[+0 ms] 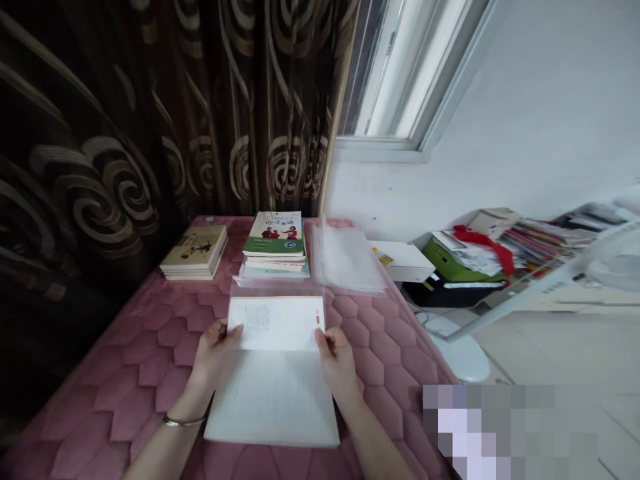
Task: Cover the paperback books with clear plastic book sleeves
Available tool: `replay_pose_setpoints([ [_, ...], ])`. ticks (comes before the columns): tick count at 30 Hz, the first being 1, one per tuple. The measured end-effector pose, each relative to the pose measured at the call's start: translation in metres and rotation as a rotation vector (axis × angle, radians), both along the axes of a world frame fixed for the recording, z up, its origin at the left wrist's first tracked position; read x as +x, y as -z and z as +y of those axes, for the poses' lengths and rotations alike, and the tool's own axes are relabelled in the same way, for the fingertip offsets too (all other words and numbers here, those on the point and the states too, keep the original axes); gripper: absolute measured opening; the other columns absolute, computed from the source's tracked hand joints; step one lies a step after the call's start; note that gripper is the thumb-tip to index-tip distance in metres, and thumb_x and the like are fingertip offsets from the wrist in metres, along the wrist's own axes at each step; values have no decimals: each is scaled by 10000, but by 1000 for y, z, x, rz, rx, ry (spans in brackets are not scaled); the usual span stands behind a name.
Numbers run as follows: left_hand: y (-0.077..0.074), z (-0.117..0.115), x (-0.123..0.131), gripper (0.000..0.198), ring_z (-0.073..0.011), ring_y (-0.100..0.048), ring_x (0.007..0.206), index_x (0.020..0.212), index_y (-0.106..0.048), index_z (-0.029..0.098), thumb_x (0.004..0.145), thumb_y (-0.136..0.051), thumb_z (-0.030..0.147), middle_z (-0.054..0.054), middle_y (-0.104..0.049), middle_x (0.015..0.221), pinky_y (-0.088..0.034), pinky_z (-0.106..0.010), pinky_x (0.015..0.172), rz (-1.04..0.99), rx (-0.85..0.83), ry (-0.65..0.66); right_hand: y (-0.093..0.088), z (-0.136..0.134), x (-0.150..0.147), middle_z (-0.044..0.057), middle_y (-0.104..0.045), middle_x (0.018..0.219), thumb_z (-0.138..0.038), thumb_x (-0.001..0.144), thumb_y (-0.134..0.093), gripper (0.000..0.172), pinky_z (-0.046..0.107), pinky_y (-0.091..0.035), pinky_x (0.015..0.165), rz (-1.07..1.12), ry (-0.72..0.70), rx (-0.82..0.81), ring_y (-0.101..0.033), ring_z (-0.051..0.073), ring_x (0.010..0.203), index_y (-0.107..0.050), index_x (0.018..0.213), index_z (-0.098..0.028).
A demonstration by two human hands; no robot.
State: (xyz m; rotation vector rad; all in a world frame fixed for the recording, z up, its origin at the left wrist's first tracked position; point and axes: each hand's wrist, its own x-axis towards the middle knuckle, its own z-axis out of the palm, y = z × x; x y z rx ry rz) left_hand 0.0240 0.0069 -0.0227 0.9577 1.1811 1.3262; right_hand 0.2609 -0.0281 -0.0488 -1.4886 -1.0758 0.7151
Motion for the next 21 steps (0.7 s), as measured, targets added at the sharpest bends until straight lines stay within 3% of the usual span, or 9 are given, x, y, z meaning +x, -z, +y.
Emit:
replay_pose_setpoints([
  [8,0,3,3,388,-128,-577,568,765,-606,146,650,-742,492,-9,-672,665,-419,-218,527,54,1,-22,-4,-1,-2,-45,-385,553,-719,755,-493,527,251,-309,488,-103,74,3,-364,125,534,-380,590,-231],
  [14,-3,0,-5,451,-179,-646,717,894,-663,128,615,-784,462,-67,-730,847,-478,-248,647,0,-54,96,-6,-1,-2,-21,-475,562,-713,737,-527,518,258,-368,512,-72,82,22,-446,147,559,-466,604,-215],
  [21,12,2,-10,458,-152,-600,601,835,-675,121,616,-769,511,-50,-713,742,-425,-222,543,39,-61,105,-11,-3,-3,-12,-520,558,-657,722,-602,477,241,-360,460,89,18,9,-435,129,502,-537,644,-191],
])
